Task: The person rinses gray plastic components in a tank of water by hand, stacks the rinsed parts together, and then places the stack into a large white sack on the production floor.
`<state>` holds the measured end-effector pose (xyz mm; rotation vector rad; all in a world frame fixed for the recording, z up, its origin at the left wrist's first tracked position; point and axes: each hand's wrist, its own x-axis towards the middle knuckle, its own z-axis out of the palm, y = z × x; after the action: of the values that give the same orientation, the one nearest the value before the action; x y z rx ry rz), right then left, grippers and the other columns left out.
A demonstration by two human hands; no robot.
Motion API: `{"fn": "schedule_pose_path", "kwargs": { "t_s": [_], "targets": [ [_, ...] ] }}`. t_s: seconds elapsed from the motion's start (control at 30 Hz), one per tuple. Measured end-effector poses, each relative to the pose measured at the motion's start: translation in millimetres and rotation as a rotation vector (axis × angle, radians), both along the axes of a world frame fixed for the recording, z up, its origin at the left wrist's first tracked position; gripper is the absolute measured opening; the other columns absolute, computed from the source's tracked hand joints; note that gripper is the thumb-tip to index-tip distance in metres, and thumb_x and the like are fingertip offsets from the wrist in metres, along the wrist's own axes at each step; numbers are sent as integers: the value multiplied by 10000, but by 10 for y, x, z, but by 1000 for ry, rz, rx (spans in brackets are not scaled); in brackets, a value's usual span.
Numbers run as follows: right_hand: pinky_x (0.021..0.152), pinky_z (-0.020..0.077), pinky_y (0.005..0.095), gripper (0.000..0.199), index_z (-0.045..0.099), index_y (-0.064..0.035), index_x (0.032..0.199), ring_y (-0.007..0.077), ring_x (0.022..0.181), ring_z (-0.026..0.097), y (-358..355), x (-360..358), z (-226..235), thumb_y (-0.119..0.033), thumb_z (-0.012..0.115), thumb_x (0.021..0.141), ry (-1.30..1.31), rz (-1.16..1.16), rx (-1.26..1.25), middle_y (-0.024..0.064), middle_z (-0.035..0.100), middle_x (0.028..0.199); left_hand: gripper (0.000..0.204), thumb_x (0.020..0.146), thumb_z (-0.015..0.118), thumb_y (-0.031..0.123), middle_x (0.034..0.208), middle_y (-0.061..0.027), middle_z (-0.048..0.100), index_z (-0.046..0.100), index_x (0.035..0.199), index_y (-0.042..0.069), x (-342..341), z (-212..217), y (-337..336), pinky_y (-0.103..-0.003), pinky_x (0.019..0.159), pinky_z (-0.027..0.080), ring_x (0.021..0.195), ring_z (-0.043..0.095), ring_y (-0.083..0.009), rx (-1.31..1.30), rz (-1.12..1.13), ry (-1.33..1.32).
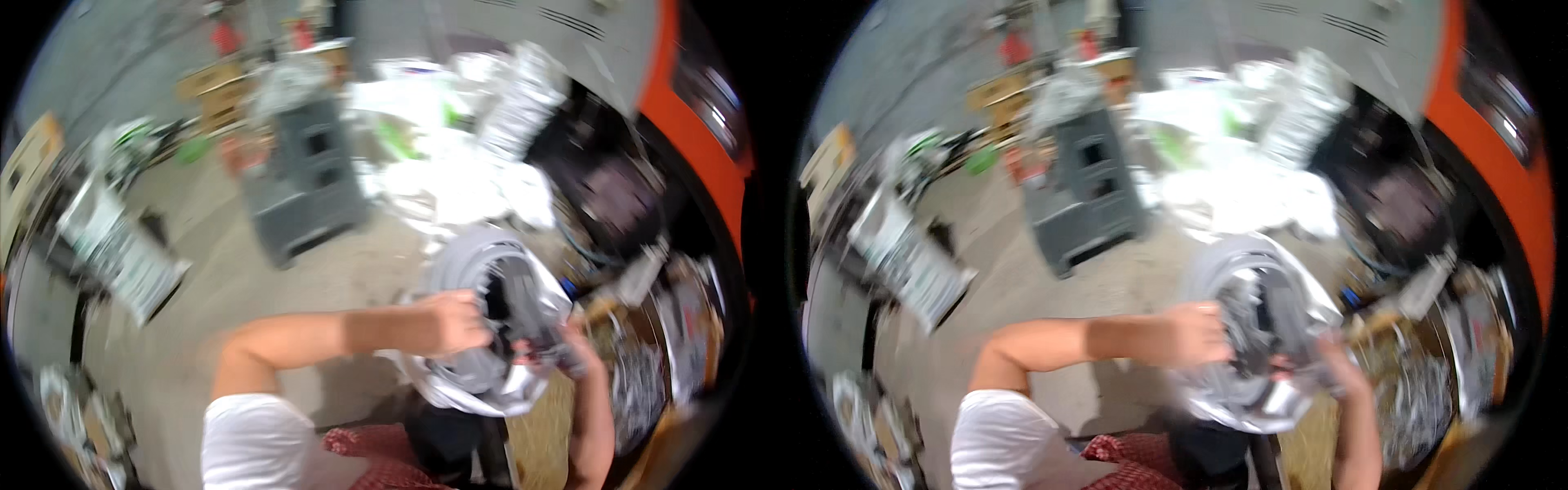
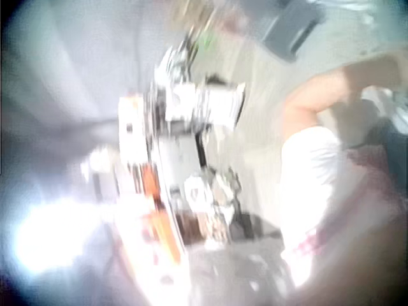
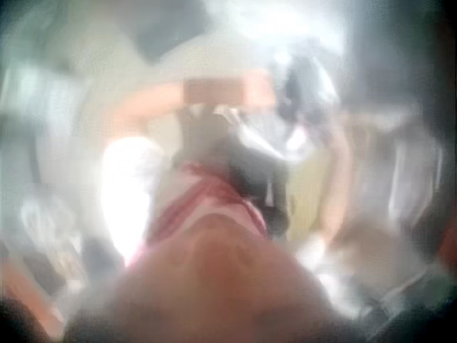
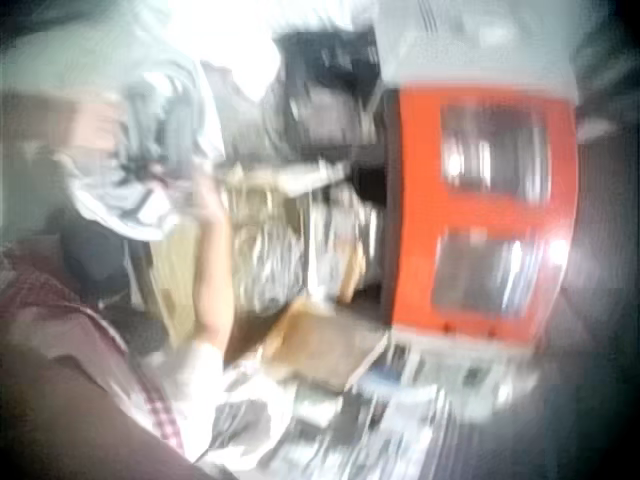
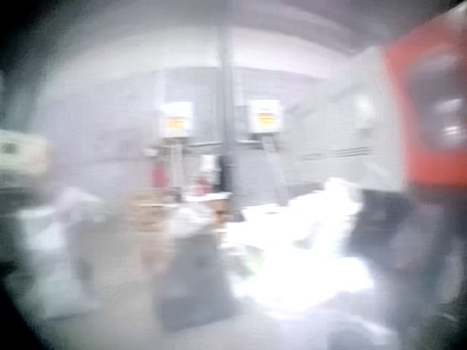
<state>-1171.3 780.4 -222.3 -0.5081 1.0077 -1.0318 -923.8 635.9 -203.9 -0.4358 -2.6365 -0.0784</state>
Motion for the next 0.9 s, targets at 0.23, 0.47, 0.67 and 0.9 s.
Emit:
{"fn": "schedule_pose_path", "kwargs": {
  "t_s": [0.23,0.47,0.67,0.9],
  "targets": [
    [872,390,332,433,444,15,1201,243,1053,493,-494,-1307,-1113,-219,534,849,1025,-372,-514,130,533,1130,222,743,680,186,733,-47,583,581,865,29,-418,-13,-43,-264,560,444,631,544,-119,1917,148,127],
    [550,395,236,282,599,-12,863,90,628,500,-519,-1541,-1028,-287,536,869,754,-492,-255,-10,570,735,238,744,656,235,712,-99,592,548,812,34,-1146,-730,10,-297,569,435,601,544,-174,1640,395,108],
    [616,384,254,287,615,34,911,97,669,472,-276,-1431,-606,-235,550,833,1090,-797,-232,-4,554,732,234,611,649,176,668,-116,570,524,775,65,-1527,-1494,-170,-406,610,441,701,586,-310,234,246,-69],
    [616,400,259,235,632,0,863,106,657,482,-513,-1068,-549,-221,579,806,1171,-629,-165,2,568,697,97,707,516,103,708,-122,596,576,775,67,-1407,-1588,-249,-417,632,464,692,595,-302,234,376,-68]
  ]
}}
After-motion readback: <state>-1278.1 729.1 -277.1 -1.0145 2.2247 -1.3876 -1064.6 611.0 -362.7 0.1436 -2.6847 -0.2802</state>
